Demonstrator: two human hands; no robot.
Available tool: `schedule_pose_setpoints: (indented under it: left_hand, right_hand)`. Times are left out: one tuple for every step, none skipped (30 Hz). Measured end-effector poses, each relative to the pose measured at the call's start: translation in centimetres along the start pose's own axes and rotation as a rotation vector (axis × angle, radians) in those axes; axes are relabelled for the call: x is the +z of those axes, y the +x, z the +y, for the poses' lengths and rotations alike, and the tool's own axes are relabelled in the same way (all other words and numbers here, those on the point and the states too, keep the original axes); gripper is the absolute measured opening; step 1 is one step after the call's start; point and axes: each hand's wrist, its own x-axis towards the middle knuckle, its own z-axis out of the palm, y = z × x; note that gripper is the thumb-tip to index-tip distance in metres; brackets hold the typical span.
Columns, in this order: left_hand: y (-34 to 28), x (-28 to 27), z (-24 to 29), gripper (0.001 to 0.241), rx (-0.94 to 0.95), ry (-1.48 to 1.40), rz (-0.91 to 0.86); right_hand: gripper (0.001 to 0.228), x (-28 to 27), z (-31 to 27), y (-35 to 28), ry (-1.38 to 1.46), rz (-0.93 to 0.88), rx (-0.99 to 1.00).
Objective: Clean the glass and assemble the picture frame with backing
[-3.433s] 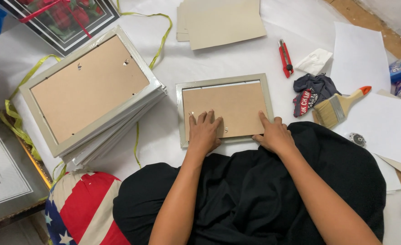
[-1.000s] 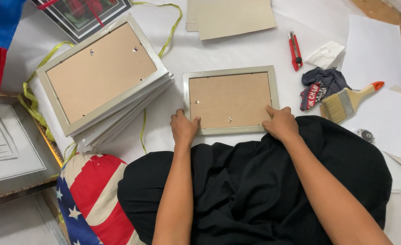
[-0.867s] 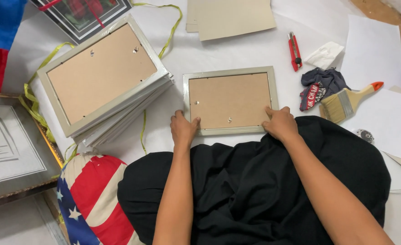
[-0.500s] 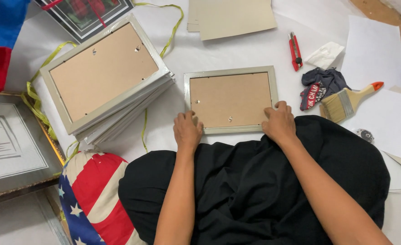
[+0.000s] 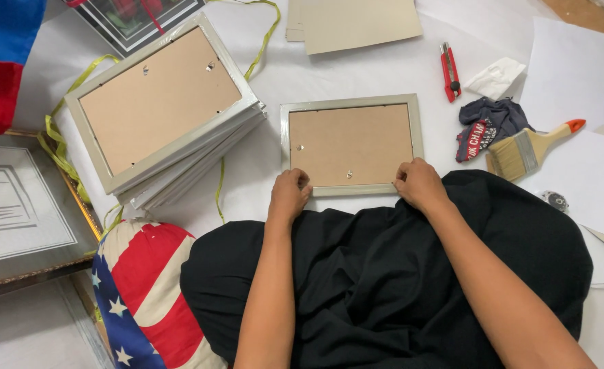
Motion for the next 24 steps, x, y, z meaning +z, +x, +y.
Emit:
schedule_pose_setpoints:
  left_hand:
    - [0.0,-0.1,0.0,0.027,0.001,0.001,-0.006]
    - [-0.1,-0.1,0.0,0.027,-0.001,0.001,-0.007]
    - [-0.1,-0.2,0.0,0.027,0.0,-0.001,-0.01]
    - [-0.1,-0.2,0.1,0.027,0.003,-0.004,-0.01]
    - [0.1,-0.2,0.1,0.027,0.003,-0.005,-0.01]
    - [0.3,-0.1,0.0,0.028,-0.004,0.001,-0.016]
    - [0.5,0.0,-0.1,0.028,-0.011,0.007,-0.021]
    - [0.3,-0.3,0.1,0.028,-0.013,0.006,-0.021]
    - [0.1,-0.5,0.4,0.027,-0.003,-0.002,-0.023]
    - [-0.1,-0.8,0.6,0.027,0.006,-0.009,-0.027]
    - [-0.1,-0.8,0.6,0.027,0.003,-0.01,-0.028]
    - [-0.1,-0.9,0.7,0.028,0.003,-0.005,-0.035]
    - [0.0,-0.9,0.7,0.029,0.004,0.0,-0.043]
    - [0.1,-0.9,0.6,0.029,0.003,-0.001,-0.044]
    - [0.2,-0.8,0.5,0.029,0.002,-0.002,-0.041]
    - [0.3,-0.7,0.5,0.028,0.0,-0.004,-0.039]
    - [0.2,-0.8,0.6,0.028,0.0,-0.004,-0.041]
    - [0.0,-1.0,0.8,0.027,-0.008,-0.003,-0.036]
    - [-0.1,-1.1,0.9,0.026,-0.016,-0.001,-0.032]
    - [-0.1,-1.2,1.0,0.026,-0.017,-0.001,-0.034]
    - [-0.1,-1.2,1.2,0.026,-0.024,-0.01,-0.032]
    - [-0.1,-1.3,1.3,0.025,-0.031,-0.019,-0.029]
    - [0.0,-1.2,1.1,0.025,-0.032,-0.019,-0.031]
    - [0.2,-1.1,1.0,0.024,-0.039,-0.023,-0.028]
  right_hand:
    - [0.02,-0.1,-0.1,-0.1,0.001,0.004,-0.004]
    - [0.02,0.0,-0.2,-0.1,0.002,0.002,-0.004]
    - [0.02,0.0,-0.2,0.0,-0.011,0.002,-0.005]
    - [0.02,-0.1,-0.2,0.1,-0.024,0.005,-0.007]
    - [0.02,-0.1,-0.2,0.1,-0.025,0.005,-0.007]
    - [0.019,-0.1,-0.3,0.0,-0.02,0.001,-0.007]
    - [0.019,-0.1,-0.3,0.0,-0.014,-0.004,-0.007]
    - [0.019,-0.1,-0.3,0.0,-0.015,-0.006,-0.008]
    - [0.019,-0.2,-0.3,0.0,-0.027,-0.004,-0.009]
    - [0.019,-0.2,-0.3,0.0,-0.039,-0.001,-0.009]
    - [0.019,-0.2,-0.3,0.0,-0.039,-0.004,-0.009]
    - [0.019,-0.2,-0.3,0.0,-0.044,-0.005,-0.008]
    - [0.018,-0.2,-0.3,0.0,-0.048,-0.005,-0.008]
    - [0.018,-0.2,-0.3,0.1,-0.048,-0.006,-0.007]
    - [0.018,-0.2,-0.3,0.1,-0.049,-0.007,-0.004]
    - [0.017,-0.2,-0.3,0.1,-0.05,-0.008,0.0]
    - [0.017,-0.2,-0.3,0.1,-0.051,-0.009,0.002]
    - [0.017,-0.1,-0.3,0.2,-0.059,-0.009,0.004]
    - [0.017,-0.1,-0.2,0.2,-0.068,-0.009,0.006]
    - [0.017,-0.1,-0.3,0.2,-0.067,-0.011,0.007]
    - [0.017,-0.1,-0.3,0.2,-0.057,-0.01,0.009]
    - [0.016,-0.2,-0.4,0.2,-0.048,-0.009,0.011]
    - [0.016,-0.2,-0.4,0.3,-0.048,-0.011,0.012]
    - [0.016,-0.2,-0.3,0.3,-0.045,-0.01,0.014]
